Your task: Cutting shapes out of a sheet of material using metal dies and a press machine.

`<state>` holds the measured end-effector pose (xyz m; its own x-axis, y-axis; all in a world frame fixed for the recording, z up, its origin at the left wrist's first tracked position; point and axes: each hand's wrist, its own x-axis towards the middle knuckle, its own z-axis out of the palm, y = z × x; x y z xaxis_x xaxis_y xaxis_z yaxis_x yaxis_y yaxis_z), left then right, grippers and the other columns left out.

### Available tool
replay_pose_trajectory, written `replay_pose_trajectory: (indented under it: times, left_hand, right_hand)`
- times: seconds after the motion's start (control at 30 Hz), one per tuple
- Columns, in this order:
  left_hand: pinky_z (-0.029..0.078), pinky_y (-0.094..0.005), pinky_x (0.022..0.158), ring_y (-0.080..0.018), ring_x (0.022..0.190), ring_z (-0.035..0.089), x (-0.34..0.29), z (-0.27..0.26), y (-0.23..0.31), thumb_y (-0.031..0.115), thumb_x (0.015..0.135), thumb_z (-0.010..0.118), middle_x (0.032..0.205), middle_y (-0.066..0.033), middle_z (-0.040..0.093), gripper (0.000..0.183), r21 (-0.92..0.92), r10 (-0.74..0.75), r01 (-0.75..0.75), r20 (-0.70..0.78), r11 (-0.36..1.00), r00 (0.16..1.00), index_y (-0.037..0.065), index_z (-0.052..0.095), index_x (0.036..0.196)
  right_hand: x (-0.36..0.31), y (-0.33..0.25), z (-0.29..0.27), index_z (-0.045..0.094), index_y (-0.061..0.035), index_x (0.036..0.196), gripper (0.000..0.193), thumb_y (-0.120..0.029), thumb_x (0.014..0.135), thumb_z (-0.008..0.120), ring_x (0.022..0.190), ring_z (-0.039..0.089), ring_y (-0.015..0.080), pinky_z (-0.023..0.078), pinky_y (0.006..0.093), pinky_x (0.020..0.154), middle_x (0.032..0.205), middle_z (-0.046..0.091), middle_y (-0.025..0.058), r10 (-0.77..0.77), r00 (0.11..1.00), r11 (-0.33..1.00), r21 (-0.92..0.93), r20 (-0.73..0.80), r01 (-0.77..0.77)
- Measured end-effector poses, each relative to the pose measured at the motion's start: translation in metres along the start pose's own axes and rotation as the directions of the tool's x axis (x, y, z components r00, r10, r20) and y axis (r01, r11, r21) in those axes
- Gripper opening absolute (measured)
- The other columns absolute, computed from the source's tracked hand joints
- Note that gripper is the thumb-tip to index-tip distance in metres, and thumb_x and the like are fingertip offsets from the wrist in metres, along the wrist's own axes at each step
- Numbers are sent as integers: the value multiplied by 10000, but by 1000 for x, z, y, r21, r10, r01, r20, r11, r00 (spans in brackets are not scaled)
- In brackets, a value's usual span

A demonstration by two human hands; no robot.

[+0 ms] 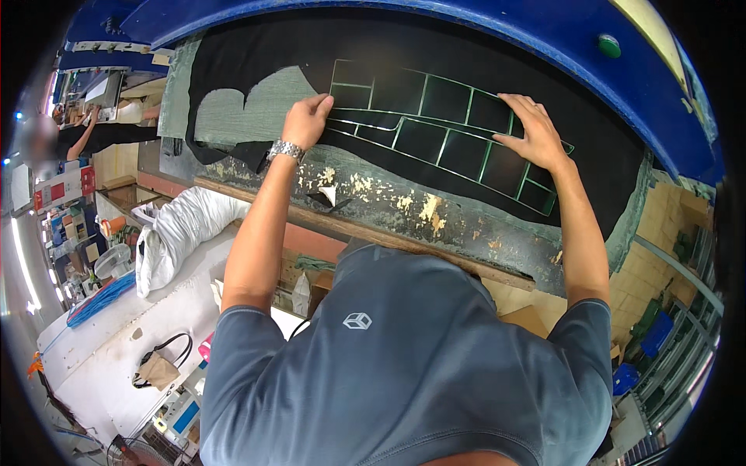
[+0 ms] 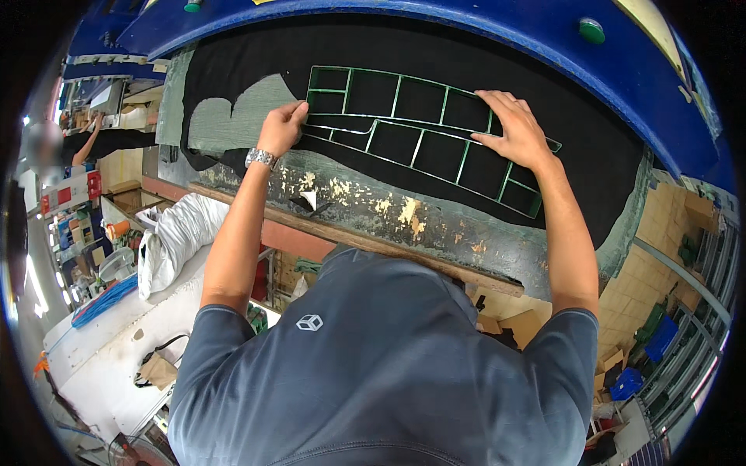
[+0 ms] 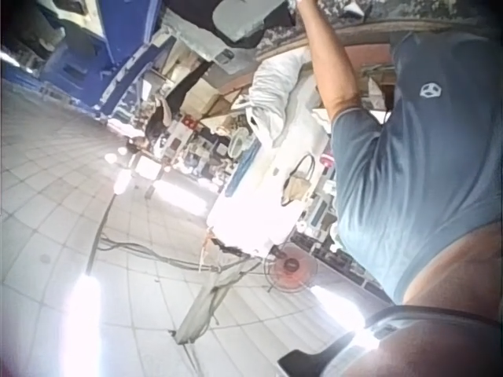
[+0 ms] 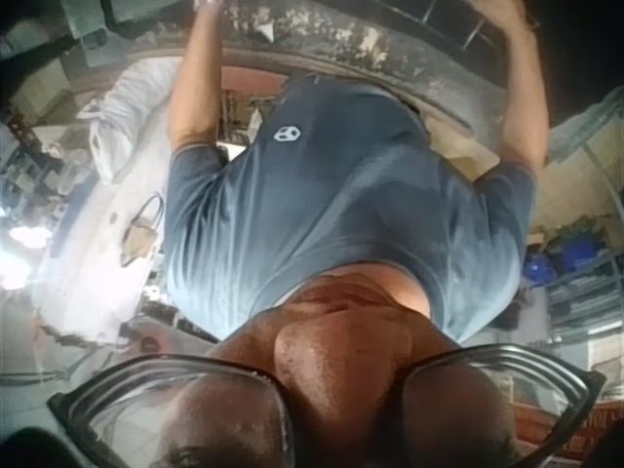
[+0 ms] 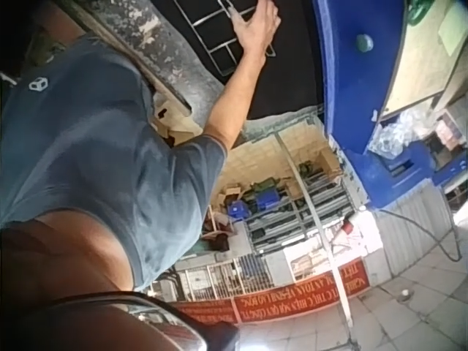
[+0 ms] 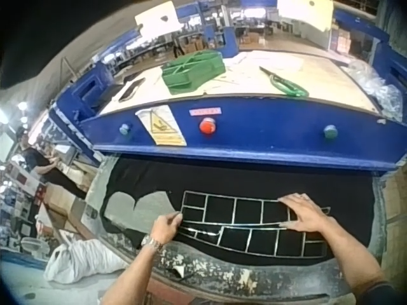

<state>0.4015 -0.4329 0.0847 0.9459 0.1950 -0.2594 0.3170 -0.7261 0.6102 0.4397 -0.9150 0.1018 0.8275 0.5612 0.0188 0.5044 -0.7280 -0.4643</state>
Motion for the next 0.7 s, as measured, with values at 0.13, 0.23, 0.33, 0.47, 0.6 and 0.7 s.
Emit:
replay_pose_trajectory:
  times: [0.13,0.23,0.33,0.47,0.6,0.7]
  left_hand:
    - [545,-431,986,-401,1125,712,8,15,-20,298,1048,645,1195,-245,738,359,-92,124,-130,-68,987,990,36,745,1273]
    - [541,-424,983,-394,1117,710,8,18,-27,292,1052,646,1172,-240,742,346,-136,155,-164,-75,977,985,30,754,1249]
    - [533,-414,987,-375,1119,702,6,18,-35,314,1047,667,1155,-225,751,348,-78,195,-202,-88,976,977,24,770,1207]
    - [525,-394,996,-321,1114,691,7,17,-45,359,1053,678,1135,-187,762,373,-30,221,-225,-99,974,970,15,793,1140]
    - [511,-368,1010,-292,1115,686,12,22,-46,377,1059,676,1155,-177,752,402,-99,238,-249,-111,963,965,-2,795,1117]
    - [502,-365,1036,-283,1148,682,11,21,-51,385,1058,678,1194,-183,751,422,-138,188,-204,-118,969,975,-16,789,1127]
  right_hand:
    - [2,5,-2,557,-72,1507,717,-260,867,822,1360,555,354,416,441,1152,1470,600,179,-44,998,997,68,44,40]
    - [-5,13,-9,579,-63,1489,645,-273,914,783,1366,554,368,413,463,1161,1458,614,190,-17,999,992,124,42,12]
    - [-27,14,-24,652,-37,1401,532,-302,953,762,1311,601,383,462,449,1120,1402,648,190,108,989,994,25,-101,-106]
    - [-83,41,-20,735,1,1228,429,-358,993,745,1027,706,295,562,390,894,1123,714,160,541,759,831,91,-362,-549]
    - [-123,61,3,750,11,1176,290,-220,1002,750,800,670,152,533,287,746,952,687,95,519,783,846,333,-343,-415]
    - [-125,58,11,745,14,1176,286,-190,978,766,812,678,173,545,307,764,952,688,100,502,773,858,333,-387,-391]
